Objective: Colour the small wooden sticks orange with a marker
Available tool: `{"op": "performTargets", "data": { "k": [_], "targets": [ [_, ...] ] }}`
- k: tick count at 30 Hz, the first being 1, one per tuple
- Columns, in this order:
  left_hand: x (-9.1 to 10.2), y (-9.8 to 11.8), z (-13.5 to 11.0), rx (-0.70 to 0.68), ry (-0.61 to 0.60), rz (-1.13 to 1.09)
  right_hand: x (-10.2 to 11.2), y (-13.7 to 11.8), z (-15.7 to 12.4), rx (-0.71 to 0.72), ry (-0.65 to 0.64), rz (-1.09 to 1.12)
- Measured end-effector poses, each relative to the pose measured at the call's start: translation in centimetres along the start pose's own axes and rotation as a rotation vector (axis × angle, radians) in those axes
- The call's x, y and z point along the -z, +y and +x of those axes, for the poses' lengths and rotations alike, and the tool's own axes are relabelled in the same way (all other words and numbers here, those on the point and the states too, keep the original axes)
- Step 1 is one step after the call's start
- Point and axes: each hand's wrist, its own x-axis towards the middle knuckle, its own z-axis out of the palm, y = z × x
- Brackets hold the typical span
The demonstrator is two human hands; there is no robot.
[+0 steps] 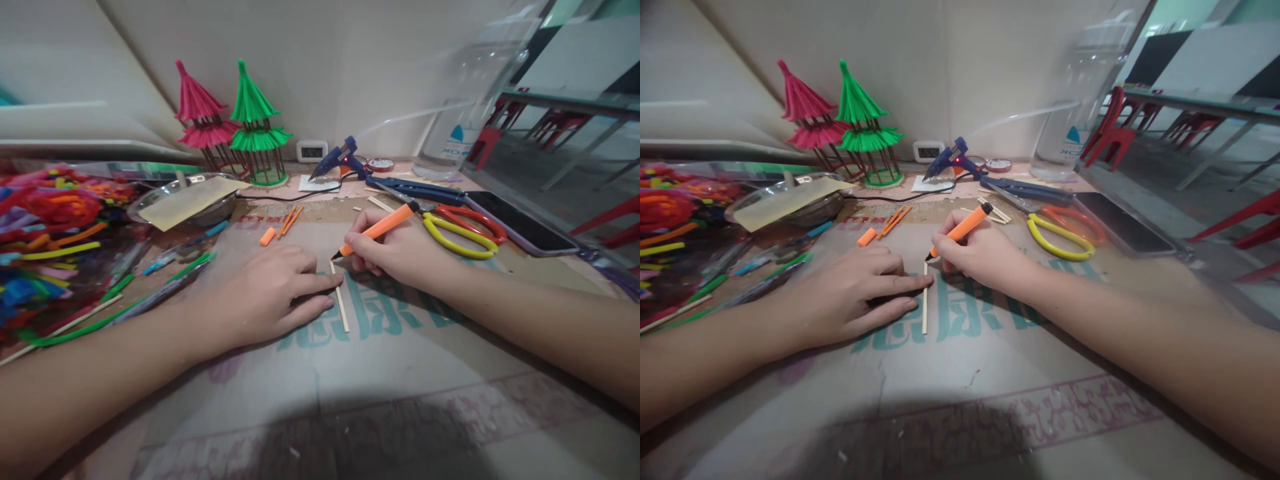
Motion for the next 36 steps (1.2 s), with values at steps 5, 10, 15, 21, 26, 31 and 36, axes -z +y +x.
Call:
{"op": "performTargets", "data": {
  "k": [5, 10, 15, 21, 26, 31, 36],
  "targets": [
    [-0.06, -0.04, -0.06, 0.007, -0.007, 0.019, -0.04, -0.16, 0.05, -0.010, -0.015, -0.027],
    [-0.06, 0.01, -0.06, 0.018, -0.024, 0.030, -0.10, -0.21, 0.11, -0.016, -0.019, -0.027],
    [0.02, 0.07, -0.06, 0.023, -0.028, 0.029, 0.09, -0.24, 0.05, -0.008, -0.041, 0.000],
    [-0.10, 0.10, -0.14, -0.007, 0.004, 0.053, 0.34, -0.26, -0.06, -0.031, -0.108, 0.041],
    [-0.28, 0.35, -0.28, -0.105, 0.109, 0.150, 0.28, -0.20, 0.03, -0.040, -0.105, 0.049],
    [-0.21, 0.38, -0.38, -0.151, 0.139, 0.117, 0.09, -0.11, 0.03, -0.014, -0.066, 0.075],
    [-0.06, 0.34, -0.34, -0.141, 0.117, 0.103, -0.08, 0.02, 0.03, -0.012, -0.013, 0.048]
  ]
}}
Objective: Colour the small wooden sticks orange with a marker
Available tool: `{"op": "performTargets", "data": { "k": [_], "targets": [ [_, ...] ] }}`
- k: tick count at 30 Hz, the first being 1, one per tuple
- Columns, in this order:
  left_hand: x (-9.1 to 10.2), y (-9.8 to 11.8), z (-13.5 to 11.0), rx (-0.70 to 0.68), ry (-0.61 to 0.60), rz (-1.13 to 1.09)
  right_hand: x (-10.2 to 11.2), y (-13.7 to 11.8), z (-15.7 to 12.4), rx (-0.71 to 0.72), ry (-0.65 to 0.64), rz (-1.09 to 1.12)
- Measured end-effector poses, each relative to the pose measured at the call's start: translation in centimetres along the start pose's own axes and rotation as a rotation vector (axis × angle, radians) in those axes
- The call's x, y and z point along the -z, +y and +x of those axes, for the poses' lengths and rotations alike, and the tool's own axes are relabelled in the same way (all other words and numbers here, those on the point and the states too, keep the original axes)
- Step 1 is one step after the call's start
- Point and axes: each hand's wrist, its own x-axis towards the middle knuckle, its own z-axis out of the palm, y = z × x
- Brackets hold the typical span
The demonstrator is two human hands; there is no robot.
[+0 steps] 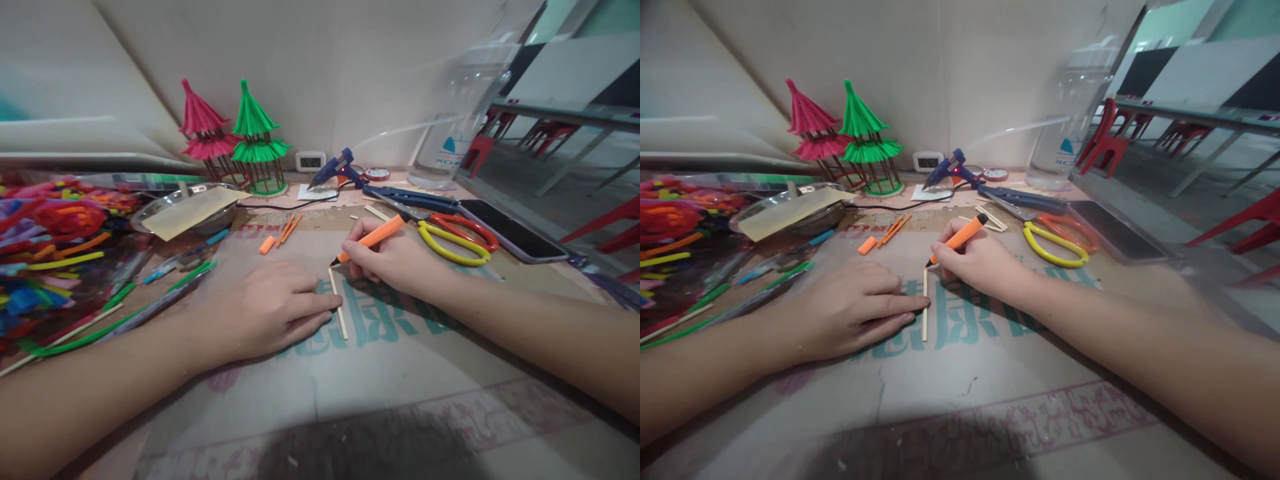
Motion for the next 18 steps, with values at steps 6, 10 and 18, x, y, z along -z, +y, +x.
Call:
{"op": "performTargets", "data": {
  "k": [6, 10, 18],
  "targets": [
    [0.05, 0.01, 0.11, 0.005, -0.026, -0.009, 0.00, -0.26, 0.05, -0.020, -0.024, -0.039],
    [-0.01, 0.05, 0.10, 0.004, -0.013, -0.012, 0.02, -0.23, 0.10, -0.025, -0.020, -0.023],
    [-0.12, 0.03, 0.03, -0.001, 0.001, -0.009, 0.14, -0.16, 0.17, -0.048, -0.048, 0.017]
  ]
}}
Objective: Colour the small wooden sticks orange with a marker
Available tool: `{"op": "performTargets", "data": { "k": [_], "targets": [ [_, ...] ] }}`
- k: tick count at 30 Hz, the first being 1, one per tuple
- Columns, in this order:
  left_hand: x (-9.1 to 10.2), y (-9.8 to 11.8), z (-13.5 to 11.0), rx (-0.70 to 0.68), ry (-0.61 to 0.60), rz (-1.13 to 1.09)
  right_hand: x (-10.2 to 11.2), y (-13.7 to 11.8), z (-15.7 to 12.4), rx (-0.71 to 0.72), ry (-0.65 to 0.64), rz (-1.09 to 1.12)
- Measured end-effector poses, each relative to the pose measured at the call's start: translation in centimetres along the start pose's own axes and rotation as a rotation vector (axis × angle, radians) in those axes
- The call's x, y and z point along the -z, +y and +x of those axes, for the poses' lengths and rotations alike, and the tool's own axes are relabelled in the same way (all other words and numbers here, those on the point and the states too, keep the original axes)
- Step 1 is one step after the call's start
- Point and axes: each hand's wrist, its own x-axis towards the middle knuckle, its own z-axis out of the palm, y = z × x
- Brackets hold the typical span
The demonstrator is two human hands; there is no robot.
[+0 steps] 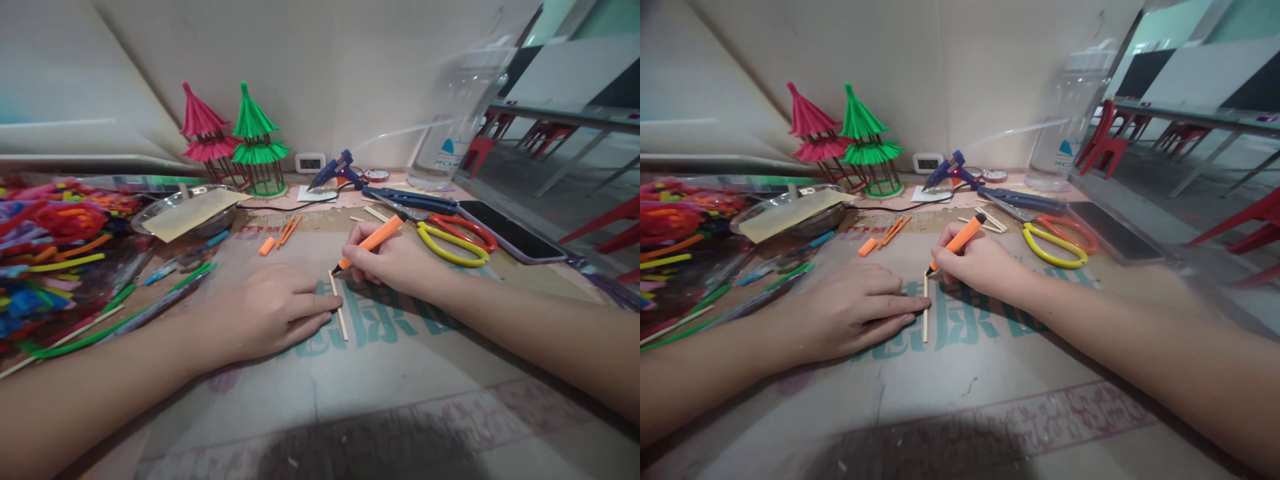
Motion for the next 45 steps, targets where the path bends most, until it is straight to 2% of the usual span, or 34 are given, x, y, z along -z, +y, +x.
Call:
{"op": "performTargets", "data": {
  "k": [6, 13, 19, 32, 41, 45],
  "targets": [
    [-0.03, -0.04, -0.05, 0.005, -0.004, 0.003, 0.24, 0.00, -0.19, 0.011, -0.092, 0.016],
    [0.07, -0.01, 0.02, 0.008, -0.018, 0.005, -0.05, 0.22, -0.10, 0.034, 0.028, -0.005],
    [0.11, 0.02, -0.02, 0.007, 0.013, -0.002, -0.11, 0.14, -0.03, 0.021, 0.002, 0.002],
    [-0.01, -0.03, -0.11, 0.022, -0.024, -0.033, -0.17, 0.12, -0.03, 0.010, 0.012, -0.006],
    [0.13, -0.01, -0.06, 0.022, -0.034, -0.046, 0.25, -0.19, -0.22, -0.012, -0.137, 0.054],
    [0.13, -0.02, -0.06, 0.018, -0.034, -0.043, 0.07, 0.09, -0.15, 0.007, -0.078, 0.056]
  ]
}}
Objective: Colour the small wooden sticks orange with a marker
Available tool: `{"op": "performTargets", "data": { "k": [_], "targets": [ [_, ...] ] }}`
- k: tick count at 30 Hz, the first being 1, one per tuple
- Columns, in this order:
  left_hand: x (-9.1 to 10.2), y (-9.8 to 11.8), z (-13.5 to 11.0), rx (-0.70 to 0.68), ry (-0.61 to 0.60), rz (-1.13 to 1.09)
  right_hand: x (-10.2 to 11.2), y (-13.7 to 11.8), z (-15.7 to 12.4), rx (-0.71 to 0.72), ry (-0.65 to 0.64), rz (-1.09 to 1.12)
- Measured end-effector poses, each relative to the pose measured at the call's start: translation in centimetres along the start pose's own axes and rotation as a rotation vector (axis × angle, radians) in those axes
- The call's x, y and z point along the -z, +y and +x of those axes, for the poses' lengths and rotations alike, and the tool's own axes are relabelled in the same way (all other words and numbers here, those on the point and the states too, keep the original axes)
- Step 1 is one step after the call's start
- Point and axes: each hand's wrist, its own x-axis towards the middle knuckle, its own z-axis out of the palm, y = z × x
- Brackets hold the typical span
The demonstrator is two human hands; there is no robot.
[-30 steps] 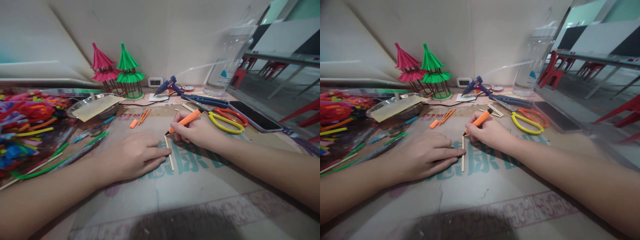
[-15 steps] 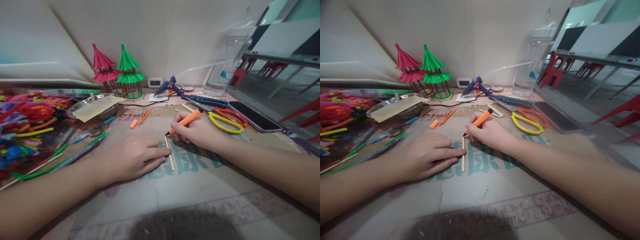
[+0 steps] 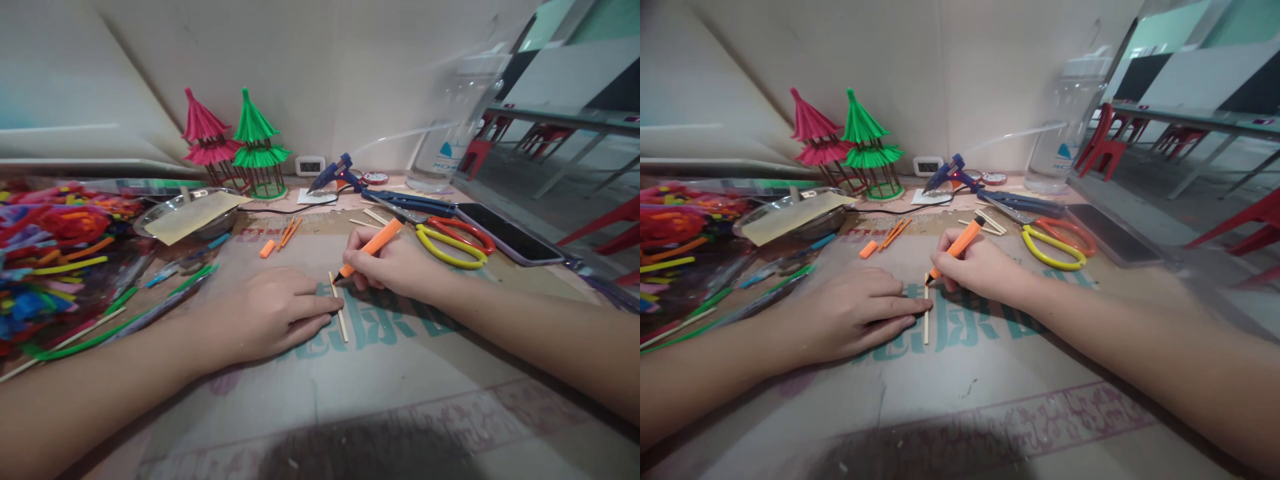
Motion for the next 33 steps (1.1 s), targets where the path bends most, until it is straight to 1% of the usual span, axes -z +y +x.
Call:
{"op": "performTargets", "data": {
  "k": [3, 5, 11, 14, 18, 26, 33],
  "targets": [
    [-0.05, -0.01, -0.02, 0.003, -0.011, 0.004, -0.14, 0.26, 0.17, 0.020, 0.087, -0.030],
    [-0.08, -0.03, -0.05, 0.005, -0.010, 0.003, -0.20, 0.29, 0.25, 0.019, 0.101, -0.059],
    [-0.11, -0.04, -0.05, 0.003, -0.017, 0.006, -0.20, 0.03, 0.25, -0.008, 0.091, -0.078],
    [-0.15, -0.06, -0.04, -0.007, 0.016, 0.009, -0.08, -0.10, 0.23, -0.019, 0.060, -0.070],
    [-0.21, -0.09, -0.07, -0.011, 0.028, 0.009, 0.07, 0.01, 0.23, -0.012, 0.014, -0.061],
    [-0.14, -0.07, -0.09, 0.007, -0.026, 0.004, -0.18, 0.33, 0.34, 0.012, 0.089, -0.065],
    [-0.11, 0.00, 0.00, -0.002, -0.011, 0.008, -0.23, -0.08, 0.24, -0.020, 0.088, -0.063]
  ]
}}
